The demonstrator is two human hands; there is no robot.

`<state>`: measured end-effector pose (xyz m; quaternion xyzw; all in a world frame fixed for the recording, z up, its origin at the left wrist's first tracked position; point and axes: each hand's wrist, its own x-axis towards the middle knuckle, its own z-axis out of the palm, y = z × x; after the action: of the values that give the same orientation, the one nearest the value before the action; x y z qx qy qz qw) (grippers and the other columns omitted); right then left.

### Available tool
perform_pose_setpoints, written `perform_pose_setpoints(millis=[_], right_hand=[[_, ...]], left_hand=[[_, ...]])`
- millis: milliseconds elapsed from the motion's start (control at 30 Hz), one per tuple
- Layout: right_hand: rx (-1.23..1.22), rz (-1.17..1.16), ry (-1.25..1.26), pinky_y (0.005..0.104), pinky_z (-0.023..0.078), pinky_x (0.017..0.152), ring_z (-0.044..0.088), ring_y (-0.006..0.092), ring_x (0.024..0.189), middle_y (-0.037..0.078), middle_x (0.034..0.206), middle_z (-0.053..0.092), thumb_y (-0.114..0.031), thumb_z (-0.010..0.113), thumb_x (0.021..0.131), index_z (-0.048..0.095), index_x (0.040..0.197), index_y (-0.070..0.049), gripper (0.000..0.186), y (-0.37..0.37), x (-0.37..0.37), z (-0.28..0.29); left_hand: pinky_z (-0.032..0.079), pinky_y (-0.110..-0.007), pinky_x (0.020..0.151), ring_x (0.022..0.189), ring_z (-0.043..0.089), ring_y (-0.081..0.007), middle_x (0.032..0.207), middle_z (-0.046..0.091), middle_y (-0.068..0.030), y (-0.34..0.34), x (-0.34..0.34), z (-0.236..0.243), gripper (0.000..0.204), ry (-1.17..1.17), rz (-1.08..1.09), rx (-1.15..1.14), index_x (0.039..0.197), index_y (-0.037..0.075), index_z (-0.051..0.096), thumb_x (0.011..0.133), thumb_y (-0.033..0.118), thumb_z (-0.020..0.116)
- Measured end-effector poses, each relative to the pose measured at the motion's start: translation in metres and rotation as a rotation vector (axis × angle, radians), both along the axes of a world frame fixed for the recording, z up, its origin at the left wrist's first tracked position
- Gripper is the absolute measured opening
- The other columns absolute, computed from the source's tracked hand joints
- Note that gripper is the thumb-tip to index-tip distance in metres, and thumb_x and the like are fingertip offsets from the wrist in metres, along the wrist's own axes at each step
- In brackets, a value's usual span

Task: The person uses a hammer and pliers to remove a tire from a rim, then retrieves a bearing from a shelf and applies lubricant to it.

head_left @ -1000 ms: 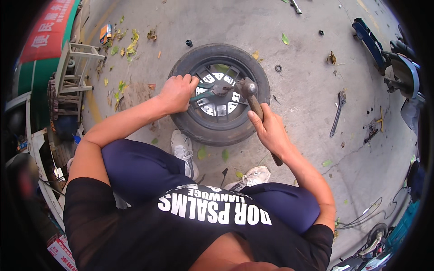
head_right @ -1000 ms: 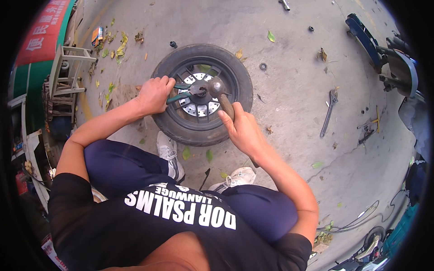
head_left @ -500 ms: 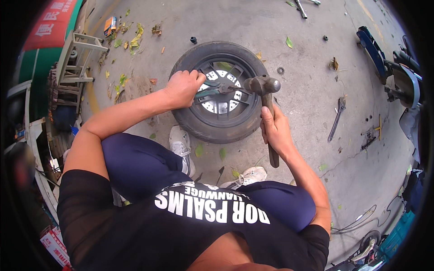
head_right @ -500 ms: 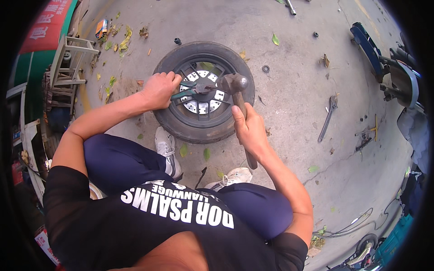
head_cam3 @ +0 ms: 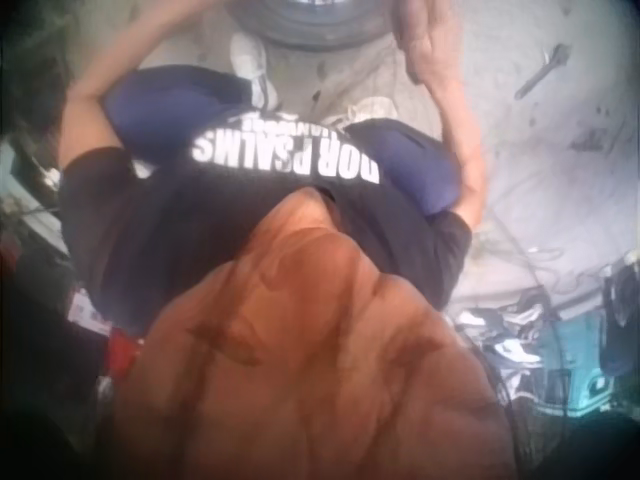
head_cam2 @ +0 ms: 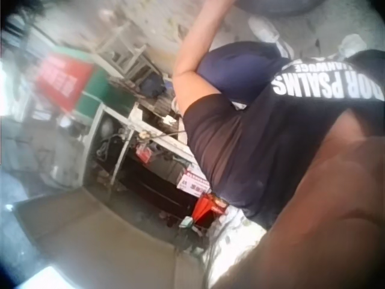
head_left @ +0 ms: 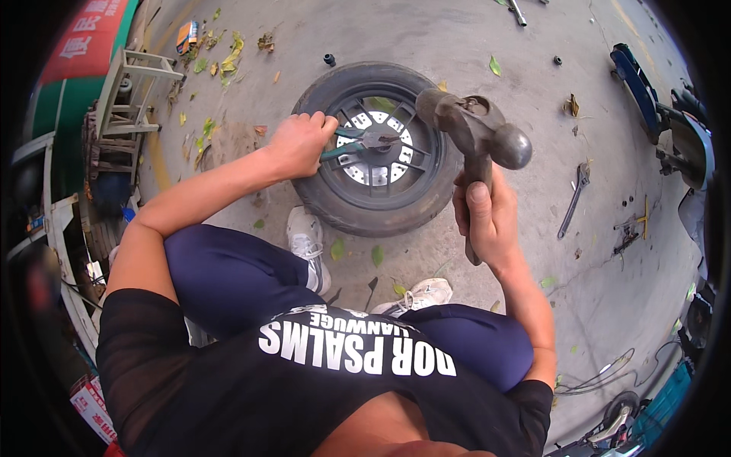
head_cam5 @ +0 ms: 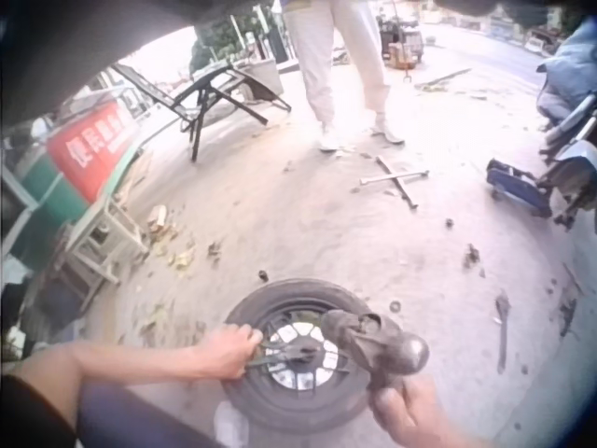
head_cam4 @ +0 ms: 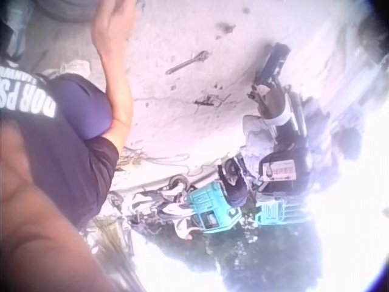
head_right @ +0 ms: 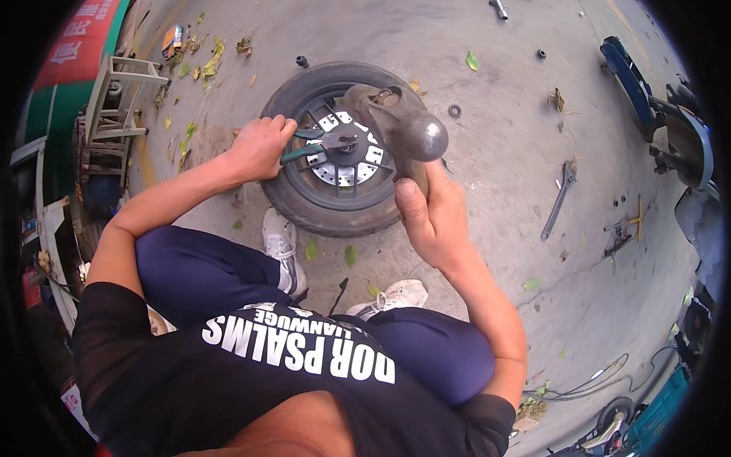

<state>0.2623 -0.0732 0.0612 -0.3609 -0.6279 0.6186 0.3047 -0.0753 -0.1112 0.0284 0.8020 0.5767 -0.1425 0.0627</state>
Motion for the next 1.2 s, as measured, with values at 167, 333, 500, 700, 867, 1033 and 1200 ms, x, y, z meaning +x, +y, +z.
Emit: perform_pose_setpoints(millis=[167, 333, 500, 700, 867, 1033, 1200], right_hand=[[-0.035, 0.064, -0.382, 0.0384, 0.046, 0.060, 0.060, 0.0276, 0.064, 0.011, 0.064, 0.057, -0.041, 0.049, 0.099, 0.054, 0.093, 0.001, 0.043, -0.014, -0.013, -0.052], [-0.322, -0.093, -0.057, 0.0222, 0.036, 0.039, 0.044, 0.0070, 0.042, 0.000, 0.056, 0.048, -0.046, 0.042, 0.101, 0.051, 0.096, -0.003, 0.044, -0.001, -0.009, -0.010], [-0.079, -0.111, 0.228, 0.0206, 0.033, 0.040, 0.041, 0.0059, 0.043, 0.002, 0.060, 0.050, -0.045, 0.044, 0.100, 0.048, 0.102, 0.000, 0.045, 0.005, 0.002, 0.023], [-0.554, 0.108, -0.371, 0.0293, 0.042, 0.042, 0.053, 0.0130, 0.044, 0.006, 0.060, 0.053, -0.049, 0.042, 0.100, 0.049, 0.087, -0.004, 0.048, -0.011, -0.018, -0.043], [-0.290, -0.073, -0.151, 0.0248, 0.038, 0.039, 0.048, 0.0099, 0.042, 0.001, 0.055, 0.047, -0.050, 0.044, 0.099, 0.048, 0.087, -0.004, 0.047, -0.002, -0.007, -0.019], [-0.422, -0.245, -0.057, 0.0234, 0.034, 0.036, 0.043, 0.0082, 0.037, 0.000, 0.053, 0.045, -0.046, 0.042, 0.101, 0.047, 0.088, -0.004, 0.044, 0.014, 0.002, -0.029], [-0.335, -0.021, -0.379, 0.0293, 0.038, 0.041, 0.050, 0.0122, 0.043, 0.004, 0.054, 0.049, -0.044, 0.043, 0.101, 0.048, 0.089, -0.003, 0.043, 0.025, -0.010, -0.015]], left_hand=[[0.050, -0.042, 0.067, 0.078, 0.061, -0.0329, 0.089, 0.057, -0.0146, 0.006, 0.005, -0.001, 0.048, -0.022, 0.009, -0.019, 0.104, 0.003, 0.050, 0.060, 0.006, 0.070], [0.050, -0.043, 0.067, 0.080, 0.060, -0.0338, 0.089, 0.055, -0.0148, 0.007, 0.006, 0.003, 0.050, -0.011, 0.005, -0.046, 0.103, 0.002, 0.048, 0.059, 0.006, 0.070], [0.050, -0.043, 0.067, 0.080, 0.060, -0.0336, 0.089, 0.056, -0.0148, 0.003, -0.002, -0.003, 0.050, 0.010, 0.042, -0.035, 0.104, 0.001, 0.048, 0.059, 0.006, 0.070], [0.050, -0.045, 0.067, 0.080, 0.061, -0.0352, 0.089, 0.055, -0.0161, 0.006, 0.001, 0.001, 0.049, -0.022, 0.055, -0.050, 0.103, 0.001, 0.048, 0.059, 0.006, 0.071], [0.052, -0.044, 0.067, 0.078, 0.063, -0.0350, 0.090, 0.057, -0.0164, 0.001, -0.011, 0.001, 0.047, -0.068, 0.095, -0.064, 0.103, 0.002, 0.048, 0.063, 0.011, 0.071], [0.050, -0.048, 0.066, 0.077, 0.061, -0.0404, 0.086, 0.055, -0.0190, 0.000, -0.010, 0.006, 0.044, -0.161, 0.272, -0.178, 0.098, 0.001, 0.045, 0.063, 0.010, 0.071], [0.051, -0.049, 0.064, 0.076, 0.062, -0.0408, 0.087, 0.056, -0.0193, -0.003, -0.012, -0.003, 0.044, -0.164, 0.205, -0.191, 0.100, 0.000, 0.046, 0.064, 0.010, 0.070]])
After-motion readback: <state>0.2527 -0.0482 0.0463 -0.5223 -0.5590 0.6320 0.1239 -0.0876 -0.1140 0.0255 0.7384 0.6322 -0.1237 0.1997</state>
